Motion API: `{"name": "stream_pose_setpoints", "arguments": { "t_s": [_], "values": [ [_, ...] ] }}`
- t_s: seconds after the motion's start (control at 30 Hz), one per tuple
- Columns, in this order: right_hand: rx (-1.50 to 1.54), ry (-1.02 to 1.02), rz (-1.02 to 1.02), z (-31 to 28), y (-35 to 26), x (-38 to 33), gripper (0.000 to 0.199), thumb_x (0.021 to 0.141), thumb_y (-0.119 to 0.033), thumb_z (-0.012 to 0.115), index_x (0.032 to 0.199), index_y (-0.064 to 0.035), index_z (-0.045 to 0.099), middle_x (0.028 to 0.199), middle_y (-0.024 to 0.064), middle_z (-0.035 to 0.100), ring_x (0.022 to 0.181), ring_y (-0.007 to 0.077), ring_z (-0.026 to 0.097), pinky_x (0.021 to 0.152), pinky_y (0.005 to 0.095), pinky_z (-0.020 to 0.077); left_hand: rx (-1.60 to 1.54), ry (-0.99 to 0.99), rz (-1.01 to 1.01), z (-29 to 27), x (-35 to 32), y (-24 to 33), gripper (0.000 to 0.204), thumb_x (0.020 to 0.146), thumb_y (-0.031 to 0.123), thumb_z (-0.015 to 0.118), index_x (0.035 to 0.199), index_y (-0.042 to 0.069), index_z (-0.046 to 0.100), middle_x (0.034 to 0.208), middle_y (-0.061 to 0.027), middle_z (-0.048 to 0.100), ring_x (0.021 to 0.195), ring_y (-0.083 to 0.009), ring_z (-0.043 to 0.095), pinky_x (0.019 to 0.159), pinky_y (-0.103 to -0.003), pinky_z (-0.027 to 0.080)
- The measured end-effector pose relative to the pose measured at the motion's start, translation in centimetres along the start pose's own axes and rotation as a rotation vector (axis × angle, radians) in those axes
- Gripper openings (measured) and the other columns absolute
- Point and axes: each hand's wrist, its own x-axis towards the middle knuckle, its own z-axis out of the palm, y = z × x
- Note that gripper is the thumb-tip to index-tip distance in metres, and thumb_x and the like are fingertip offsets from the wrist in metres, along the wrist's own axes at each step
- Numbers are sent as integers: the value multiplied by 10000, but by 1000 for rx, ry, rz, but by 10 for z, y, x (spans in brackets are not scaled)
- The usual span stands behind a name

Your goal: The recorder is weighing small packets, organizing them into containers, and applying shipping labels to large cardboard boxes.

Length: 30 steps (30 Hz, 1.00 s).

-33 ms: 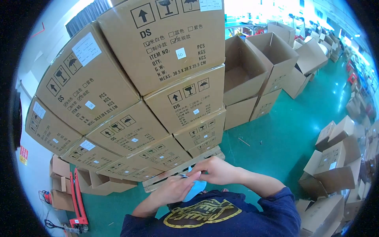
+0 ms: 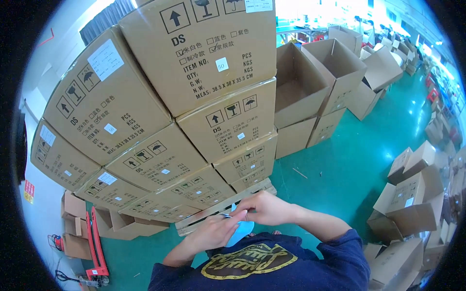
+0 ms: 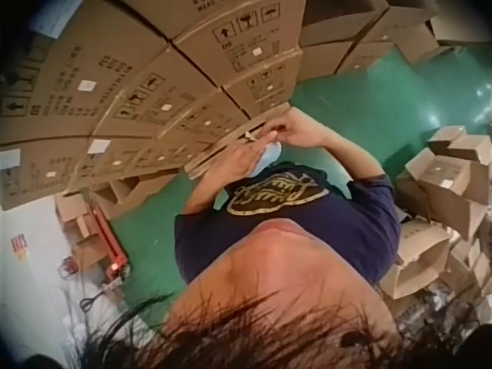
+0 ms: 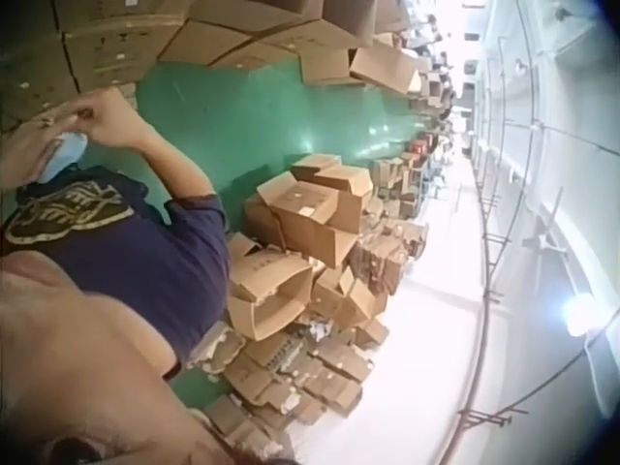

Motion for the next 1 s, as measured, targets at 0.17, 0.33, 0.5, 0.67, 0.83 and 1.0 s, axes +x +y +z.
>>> {"name": "stream_pose_setpoints", "arguments": {
  "t_s": [0.17,0.33,0.5,0.67,0.83,1.0],
  "values": [
    [147,117,81,3,2,1,267,852,-232,723,1050,-55,697,907,139,682,818,329,660,747,367,542,-5,-120,-188,-3,-15,-3,645,867,36,593,1457,56,332,737,-148,629,605,-342,613,507,-458,467],
    [-280,239,-68,19,-16,9,217,805,-139,758,980,-22,702,970,133,686,888,295,667,790,351,541,-55,112,-137,3,-7,-19,653,861,26,586,1460,51,326,734,-144,624,607,-352,607,492,-469,457],
    [-247,263,-1,18,-20,18,271,776,-149,785,1000,-29,692,958,114,670,884,286,655,761,361,534,-18,33,-69,1,-17,-33,769,828,-6,649,1498,50,275,952,-179,648,796,-359,641,692,-461,488],
    [-153,259,-4,20,-15,24,271,779,-140,782,1010,-35,688,942,106,662,858,283,649,744,358,531,-64,92,-52,3,-19,-37,829,812,-13,691,1515,48,255,1042,-207,654,870,-380,649,779,-469,499],
    [18,256,124,24,-18,22,242,818,-184,749,1000,-44,674,909,110,646,810,280,642,709,361,527,-53,131,-71,4,-28,-34,821,805,-25,691,1507,36,269,1050,-213,653,892,-374,652,785,-467,504],
    [-179,341,8,37,-19,20,239,810,-176,757,1001,-54,680,910,104,653,831,275,653,717,354,532,-126,106,-241,-1,-35,-27,772,805,-43,672,1484,15,309,1064,-217,656,934,-371,659,814,-454,501]
  ]
}}
